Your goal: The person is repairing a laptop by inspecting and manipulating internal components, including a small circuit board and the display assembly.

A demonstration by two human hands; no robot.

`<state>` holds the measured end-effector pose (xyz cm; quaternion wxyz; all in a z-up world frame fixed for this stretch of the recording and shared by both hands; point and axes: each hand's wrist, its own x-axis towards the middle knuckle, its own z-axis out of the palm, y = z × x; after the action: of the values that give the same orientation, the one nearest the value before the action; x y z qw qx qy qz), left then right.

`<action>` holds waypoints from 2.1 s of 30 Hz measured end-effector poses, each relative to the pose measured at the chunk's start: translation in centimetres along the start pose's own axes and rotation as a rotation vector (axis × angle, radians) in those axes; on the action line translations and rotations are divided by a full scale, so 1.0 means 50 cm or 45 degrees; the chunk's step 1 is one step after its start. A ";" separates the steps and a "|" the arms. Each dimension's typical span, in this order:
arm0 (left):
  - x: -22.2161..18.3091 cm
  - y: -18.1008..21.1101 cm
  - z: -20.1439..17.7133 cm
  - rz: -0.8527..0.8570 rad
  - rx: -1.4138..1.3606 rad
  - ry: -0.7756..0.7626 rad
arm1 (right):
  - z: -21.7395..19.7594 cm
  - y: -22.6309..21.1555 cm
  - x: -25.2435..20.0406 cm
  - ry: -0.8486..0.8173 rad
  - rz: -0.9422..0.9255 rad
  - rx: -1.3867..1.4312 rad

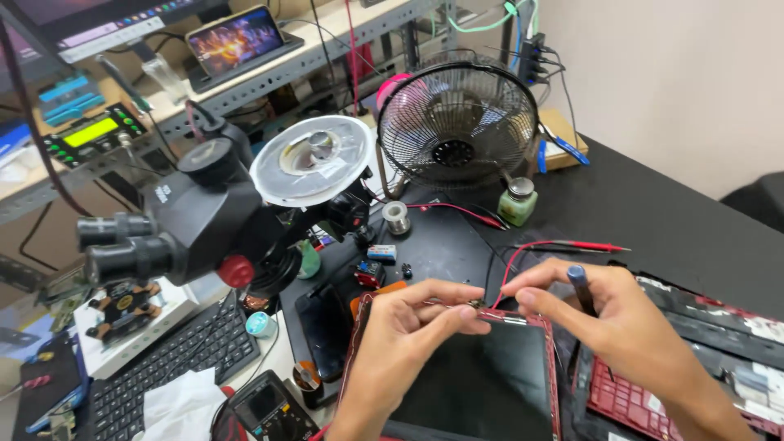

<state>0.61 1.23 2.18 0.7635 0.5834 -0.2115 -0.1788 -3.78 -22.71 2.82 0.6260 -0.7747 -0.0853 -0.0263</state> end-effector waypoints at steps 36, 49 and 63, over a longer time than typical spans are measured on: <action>-0.026 -0.011 0.042 0.079 -0.027 -0.081 | 0.018 0.055 -0.079 0.071 -0.024 0.215; -0.038 -0.011 0.042 0.118 -0.020 -0.101 | 0.019 0.045 -0.094 0.147 -0.195 -0.091; -0.047 -0.005 0.039 0.110 -0.037 -0.184 | 0.047 0.011 -0.107 0.398 -0.440 -0.427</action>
<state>-2.41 0.80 2.14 0.7617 0.5481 -0.2883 -0.1906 -9.10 -21.07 0.99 0.4809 -0.8280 -0.1130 -0.2653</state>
